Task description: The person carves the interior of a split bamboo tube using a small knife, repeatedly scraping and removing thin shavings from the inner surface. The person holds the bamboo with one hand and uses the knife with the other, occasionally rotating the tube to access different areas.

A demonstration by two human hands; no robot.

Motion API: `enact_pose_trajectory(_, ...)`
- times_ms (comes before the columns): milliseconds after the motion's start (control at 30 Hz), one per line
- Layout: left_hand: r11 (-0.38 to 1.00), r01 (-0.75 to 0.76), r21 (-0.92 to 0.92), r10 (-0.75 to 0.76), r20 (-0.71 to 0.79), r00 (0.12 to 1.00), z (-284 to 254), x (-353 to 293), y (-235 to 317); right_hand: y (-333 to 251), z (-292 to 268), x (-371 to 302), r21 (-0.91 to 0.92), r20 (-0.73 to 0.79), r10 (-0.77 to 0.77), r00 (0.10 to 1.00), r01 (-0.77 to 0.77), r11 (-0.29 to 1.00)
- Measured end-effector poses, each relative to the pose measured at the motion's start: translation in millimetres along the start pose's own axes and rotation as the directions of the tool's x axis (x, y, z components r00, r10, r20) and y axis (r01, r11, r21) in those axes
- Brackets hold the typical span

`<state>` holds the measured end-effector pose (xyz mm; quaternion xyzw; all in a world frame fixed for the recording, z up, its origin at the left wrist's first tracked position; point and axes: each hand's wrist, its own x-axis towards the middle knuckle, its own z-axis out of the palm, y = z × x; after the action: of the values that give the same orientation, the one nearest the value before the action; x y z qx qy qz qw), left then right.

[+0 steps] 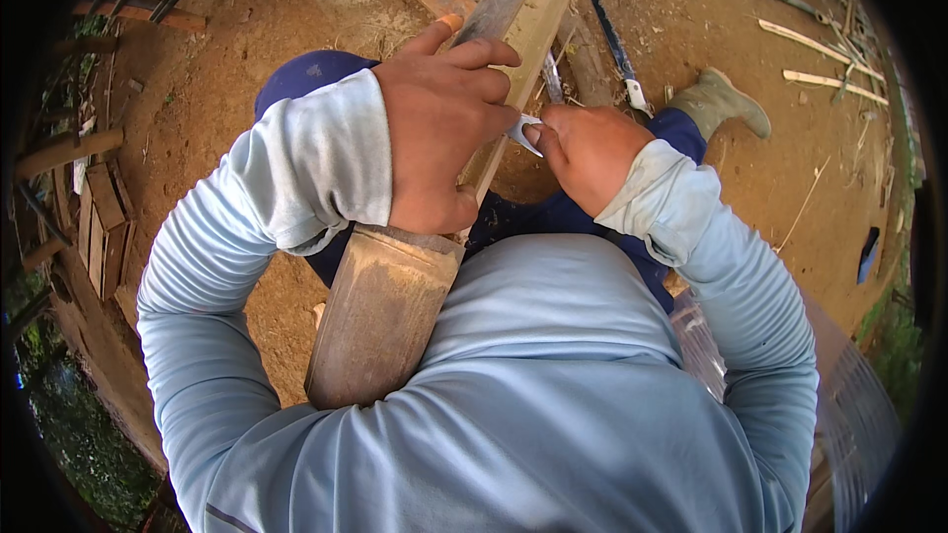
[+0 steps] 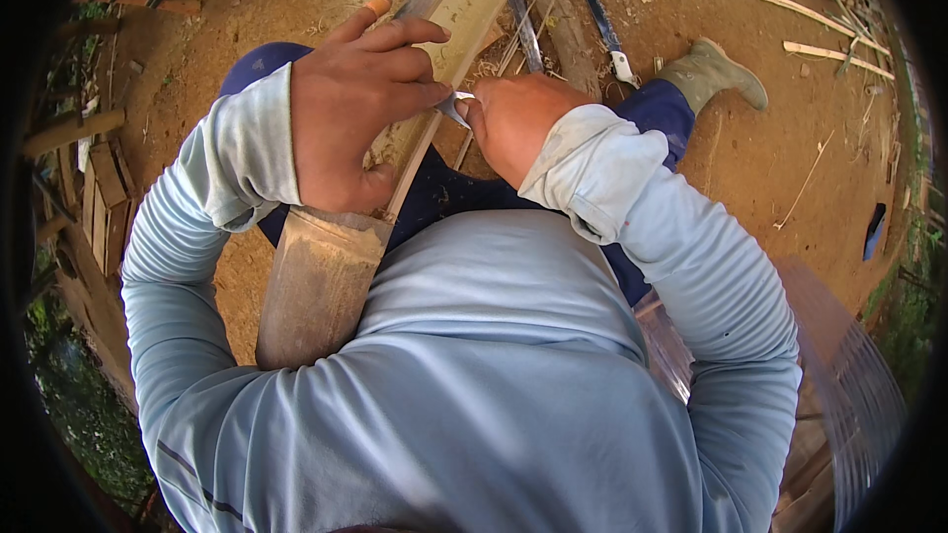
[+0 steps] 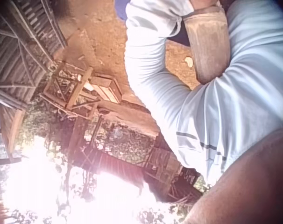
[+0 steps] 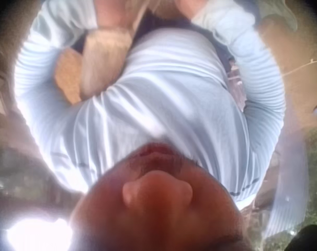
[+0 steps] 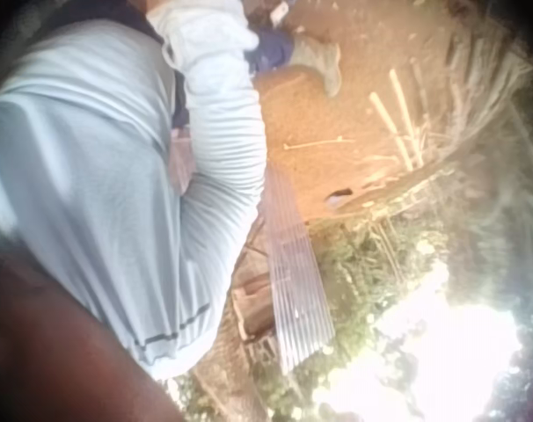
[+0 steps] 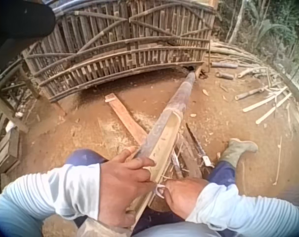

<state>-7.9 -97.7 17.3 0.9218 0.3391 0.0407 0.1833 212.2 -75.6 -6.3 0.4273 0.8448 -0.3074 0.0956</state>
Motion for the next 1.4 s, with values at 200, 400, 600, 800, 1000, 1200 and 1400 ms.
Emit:
enact_pose_trajectory(200, 0.999, -0.026, -0.023, 0.026, 0.001, 1.0, 1.6, -0.7, -2.2, 0.7, 5.1, -3.8, 0.025, -0.014, -0.013, 1.0, 0.013, 1.0)
enact_pose_trajectory(400, 0.997, -0.056, -0.049, 0.056, 0.001, 0.998, 0.4, -1.5, -3.5, -3.9, 1.4, -7.0, 0.029, 0.015, -0.018, 1.0, 0.017, 0.999)
enact_pose_trajectory(600, 0.991, -0.088, -0.098, 0.09, 0.012, 0.996, -4.2, -8.4, -0.5, -8.3, 2.1, -11.8, 0.043, 0.035, -0.037, 0.999, 0.036, 0.998)
enact_pose_trajectory(800, 0.982, -0.11, -0.151, 0.113, 0.011, 0.994, -6.7, -18.0, 5.1, -13.7, 8.8, -19.3, 0.074, 0.03, -0.069, 0.997, 0.066, 0.995)
enact_pose_trajectory(1000, 0.978, -0.13, -0.162, 0.128, -0.022, 0.991, -5.4, -24.0, 7.4, -17.9, 9.9, -23.6, 0.022, 0.029, -0.061, 0.998, 0.06, 0.998)
enact_pose_trajectory(1200, 0.981, -0.117, -0.158, 0.123, 0.029, 0.992, -9.3, -28.1, 12.2, -25.5, 9.5, -29.2, 0.076, 0.072, -0.057, 0.996, 0.051, 0.996)
enact_pose_trajectory(1400, 0.967, -0.122, -0.225, 0.126, 0.003, 0.992, -7.1, -39.7, 21.3, -40.3, 14.9, -42.6, 0.071, 0.082, -0.041, 0.996, 0.035, 0.997)
